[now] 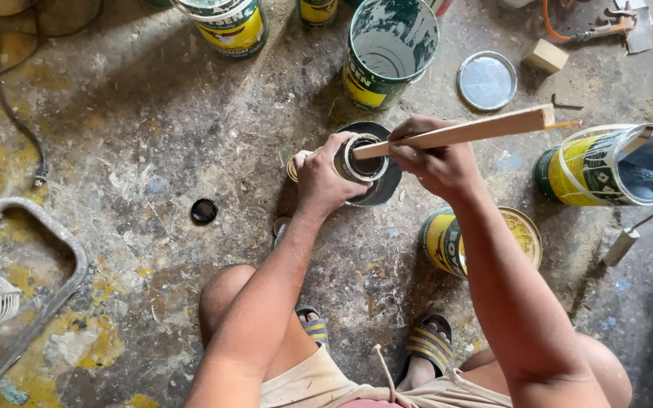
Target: Opening paint cans, pouring different paints into a bucket, and stirring them together.
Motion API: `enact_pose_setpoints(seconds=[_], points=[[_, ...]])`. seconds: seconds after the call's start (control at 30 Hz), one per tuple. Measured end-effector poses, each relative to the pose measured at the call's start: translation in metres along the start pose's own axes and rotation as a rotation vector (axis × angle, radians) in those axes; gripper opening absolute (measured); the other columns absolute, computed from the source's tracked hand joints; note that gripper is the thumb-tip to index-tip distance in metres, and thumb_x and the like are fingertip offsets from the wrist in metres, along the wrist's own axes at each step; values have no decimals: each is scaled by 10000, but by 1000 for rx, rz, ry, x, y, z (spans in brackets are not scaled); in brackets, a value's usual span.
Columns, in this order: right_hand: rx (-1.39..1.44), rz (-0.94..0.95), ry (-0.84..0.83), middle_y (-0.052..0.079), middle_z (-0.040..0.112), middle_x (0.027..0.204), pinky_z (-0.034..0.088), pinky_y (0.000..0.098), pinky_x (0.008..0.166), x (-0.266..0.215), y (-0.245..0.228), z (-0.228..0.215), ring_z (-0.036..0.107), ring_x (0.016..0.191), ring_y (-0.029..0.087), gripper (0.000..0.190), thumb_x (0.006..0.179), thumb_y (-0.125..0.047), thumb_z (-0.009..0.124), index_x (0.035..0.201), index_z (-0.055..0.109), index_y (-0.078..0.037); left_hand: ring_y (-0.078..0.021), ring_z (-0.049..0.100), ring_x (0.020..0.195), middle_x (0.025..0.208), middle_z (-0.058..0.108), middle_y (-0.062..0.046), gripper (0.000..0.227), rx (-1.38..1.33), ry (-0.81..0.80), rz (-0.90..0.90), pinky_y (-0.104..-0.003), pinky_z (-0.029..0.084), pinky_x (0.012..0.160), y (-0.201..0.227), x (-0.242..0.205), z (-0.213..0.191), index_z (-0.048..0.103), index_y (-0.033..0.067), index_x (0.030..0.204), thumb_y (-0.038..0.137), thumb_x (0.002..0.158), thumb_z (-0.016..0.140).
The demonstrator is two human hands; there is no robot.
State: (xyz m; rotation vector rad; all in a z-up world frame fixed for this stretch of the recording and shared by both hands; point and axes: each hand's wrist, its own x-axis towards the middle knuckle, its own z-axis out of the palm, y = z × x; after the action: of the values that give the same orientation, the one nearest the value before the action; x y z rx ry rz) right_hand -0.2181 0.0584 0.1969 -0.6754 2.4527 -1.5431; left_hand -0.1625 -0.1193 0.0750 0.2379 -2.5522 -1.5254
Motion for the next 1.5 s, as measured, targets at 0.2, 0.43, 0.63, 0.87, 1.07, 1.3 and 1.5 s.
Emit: enact_pose_setpoints(seconds=[0.2,0.43,0.63,0.87,1.07,1.3,1.5], points=[[-26,83,-168,105,613,529,492,303,530,4,-14,-21,615,524,182,141,772,-172,724,875,785,-97,-254,721,1103,1074,774,46,771,-42,-4,-9,-399,449,949,16,0,-15,651,345,1199,321,455,850],[-170,-12,-62,118,610,549,473,305,546,5,-16,-9,585,515,214,117,834,-180,732,918,802,-137,-219,722,1109,1107,765,74,806,-31,-2,-9,-390,409,950,12,3,-9,636,353,1242,339,463,842],[36,75,-116,69,613,535,499,264,567,6,-7,-11,610,549,140,108,784,-156,767,875,784,-99,-194,724,1090,1086,759,106,796,-13,-4,-43,-358,379,953,3,4,-7,628,374,1234,385,466,836],[-135,-11,-108,92,605,544,478,302,530,15,3,-8,598,505,203,117,801,-229,754,891,792,-165,-215,718,1107,1088,766,80,783,10,-23,-62,-375,413,953,7,5,-11,646,371,1216,341,457,836],[4,9,-101,70,608,549,488,276,550,10,-18,1,572,536,143,57,806,-154,768,855,790,-135,-224,722,1099,1074,769,63,779,-55,-3,-95,-341,432,954,4,6,-16,648,358,1211,354,458,848],[-146,-34,-98,107,618,567,471,326,519,11,12,-8,596,504,227,109,796,-192,755,886,793,-142,-211,720,1102,1087,765,90,794,18,-30,-76,-352,385,966,1,4,-8,644,377,1219,338,450,838],[-1,67,-74,70,623,561,465,291,555,5,-6,4,575,547,153,104,824,-189,753,883,781,-108,-204,714,1117,1088,766,93,766,-24,-28,-115,-336,407,962,-4,7,-10,643,382,1205,355,461,820]])
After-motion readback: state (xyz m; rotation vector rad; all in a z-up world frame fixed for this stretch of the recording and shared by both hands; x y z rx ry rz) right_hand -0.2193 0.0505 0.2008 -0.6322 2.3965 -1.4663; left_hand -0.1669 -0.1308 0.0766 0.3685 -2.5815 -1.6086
